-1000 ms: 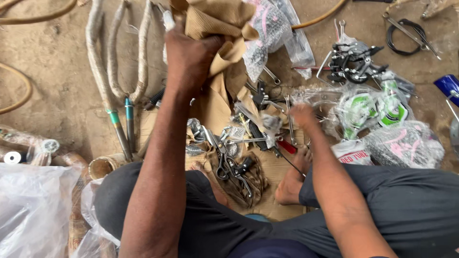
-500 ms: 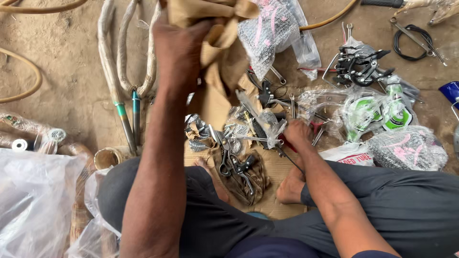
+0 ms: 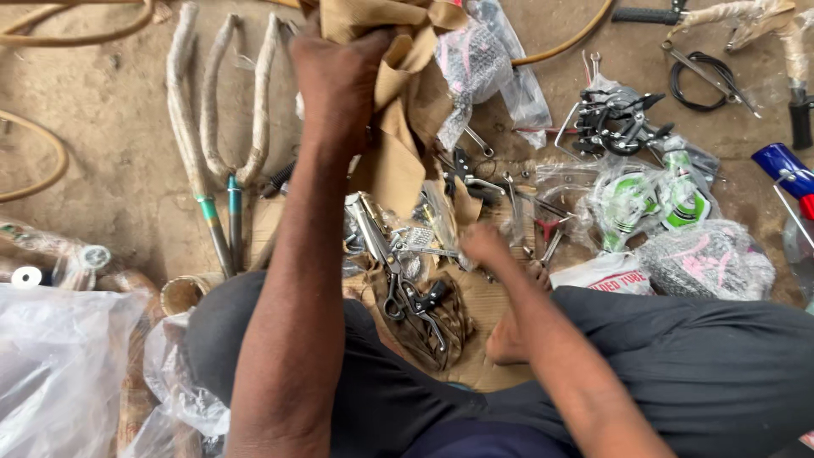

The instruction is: The person sits on the floor and assembles bicycle handlebar components. They unwrap a handlebar grip, attach it to a brake lever assembly, and use a screwdriver and wrench to tighten the parts. They handle a cardboard box and various tools while working.

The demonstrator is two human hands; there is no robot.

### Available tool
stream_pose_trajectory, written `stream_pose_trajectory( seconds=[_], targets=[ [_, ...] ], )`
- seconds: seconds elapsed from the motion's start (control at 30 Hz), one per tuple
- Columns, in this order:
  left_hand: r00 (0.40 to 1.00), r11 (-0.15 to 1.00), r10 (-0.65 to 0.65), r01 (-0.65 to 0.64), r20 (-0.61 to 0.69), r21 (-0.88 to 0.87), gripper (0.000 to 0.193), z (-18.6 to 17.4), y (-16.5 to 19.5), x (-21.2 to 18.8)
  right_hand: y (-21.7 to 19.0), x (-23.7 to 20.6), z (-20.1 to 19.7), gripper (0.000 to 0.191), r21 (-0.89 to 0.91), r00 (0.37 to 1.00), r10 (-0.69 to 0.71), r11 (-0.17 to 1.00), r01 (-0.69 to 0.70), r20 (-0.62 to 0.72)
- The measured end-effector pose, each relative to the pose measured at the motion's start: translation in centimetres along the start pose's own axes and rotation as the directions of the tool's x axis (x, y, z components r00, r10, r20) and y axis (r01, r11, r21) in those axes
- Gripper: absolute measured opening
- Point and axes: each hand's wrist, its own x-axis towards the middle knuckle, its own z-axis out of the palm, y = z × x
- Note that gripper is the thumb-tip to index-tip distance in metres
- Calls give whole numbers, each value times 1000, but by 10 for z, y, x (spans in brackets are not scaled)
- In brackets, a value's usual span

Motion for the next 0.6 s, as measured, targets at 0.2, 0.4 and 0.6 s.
stream_pose_trajectory(
  seconds=[0.2, 0.4, 0.6],
  targets=[
    [998, 988, 64, -67, 28, 138, 28, -2, -5, -12, 17, -20, -9, 16, 541, 962, 266, 819, -191, -63],
    [1000, 999, 25, -25, 19, 24, 31, -8, 0, -12, 29, 6, -73, 84, 965, 986, -95, 212, 152, -134],
    [994, 915, -93, 65, 54, 398, 37, -6, 6, -12, -32, 24, -33, 98, 274, 991, -18, 962, -19, 132]
  ],
)
